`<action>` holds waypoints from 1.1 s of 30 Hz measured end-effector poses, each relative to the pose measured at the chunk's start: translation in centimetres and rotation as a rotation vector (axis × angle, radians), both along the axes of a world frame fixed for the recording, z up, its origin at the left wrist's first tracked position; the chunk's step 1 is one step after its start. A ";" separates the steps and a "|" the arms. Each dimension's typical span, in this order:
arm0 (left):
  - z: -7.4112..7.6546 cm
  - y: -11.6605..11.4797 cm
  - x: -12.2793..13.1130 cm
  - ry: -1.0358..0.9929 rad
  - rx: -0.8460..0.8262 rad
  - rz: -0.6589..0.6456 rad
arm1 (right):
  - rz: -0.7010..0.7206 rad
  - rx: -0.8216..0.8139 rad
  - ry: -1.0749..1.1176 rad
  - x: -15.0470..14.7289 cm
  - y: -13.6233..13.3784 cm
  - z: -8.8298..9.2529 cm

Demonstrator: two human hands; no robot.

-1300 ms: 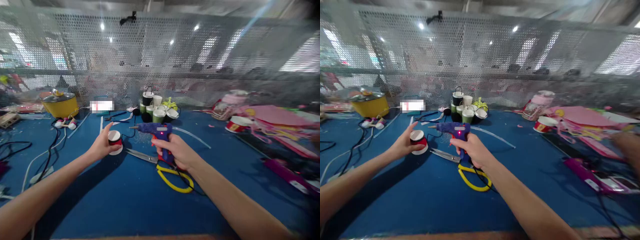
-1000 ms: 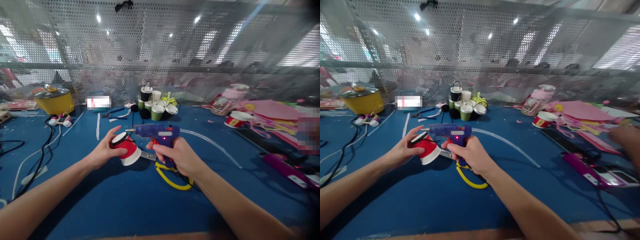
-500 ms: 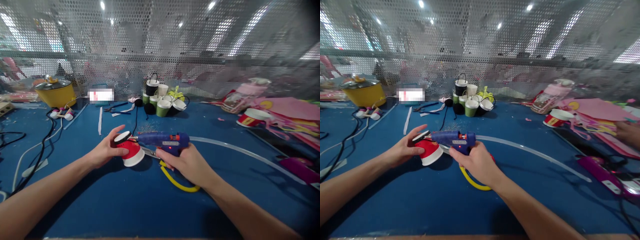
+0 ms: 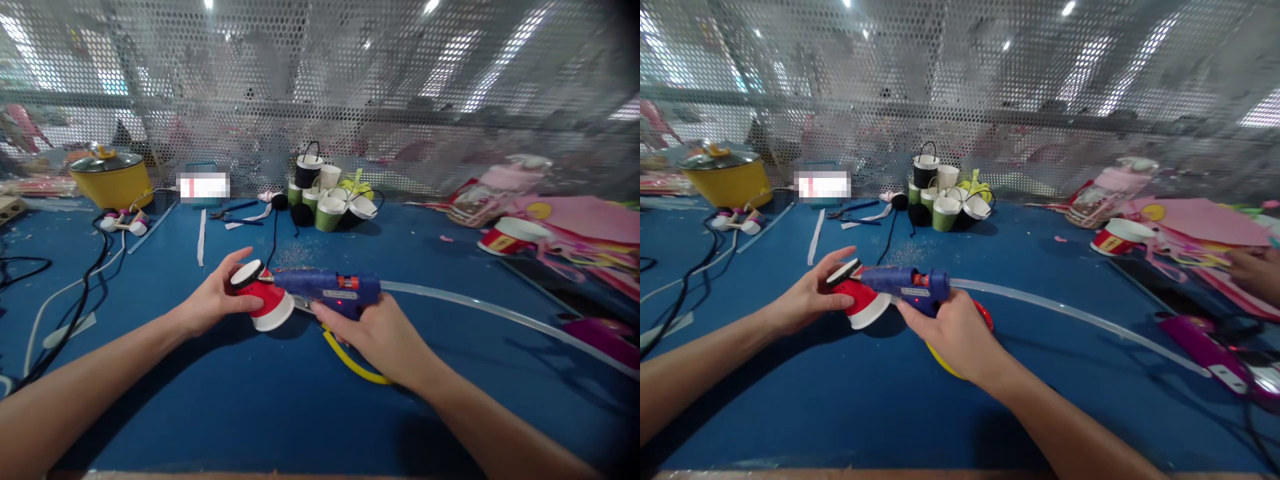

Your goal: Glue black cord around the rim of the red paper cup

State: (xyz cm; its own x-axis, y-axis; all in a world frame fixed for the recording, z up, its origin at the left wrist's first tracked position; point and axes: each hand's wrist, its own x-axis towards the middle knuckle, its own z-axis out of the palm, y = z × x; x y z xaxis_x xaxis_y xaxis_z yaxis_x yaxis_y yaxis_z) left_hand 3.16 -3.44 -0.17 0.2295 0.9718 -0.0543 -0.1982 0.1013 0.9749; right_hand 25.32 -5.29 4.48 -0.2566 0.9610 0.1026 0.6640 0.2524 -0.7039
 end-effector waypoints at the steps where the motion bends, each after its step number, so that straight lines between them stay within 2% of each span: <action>1: 0.0 0.0 0.0 0.014 0.013 -0.005 | 0.007 0.007 0.007 0.0 -0.1 0.0; 8: 0.4 -0.1 0.1 0.100 0.079 -0.024 | -0.030 -0.002 -0.025 0.0 -0.1 0.2; 17: 0.6 -0.2 0.0 0.084 0.081 -0.039 | -0.096 0.002 -0.052 0.1 0.1 0.2; 27: 1.0 -0.4 0.1 0.122 0.089 -0.077 | 0.037 -0.064 -0.009 0.3 -0.4 -0.2; 33: 0.8 -0.4 0.0 0.112 0.095 -0.095 | 0.006 0.047 -0.022 0.4 0.1 -0.3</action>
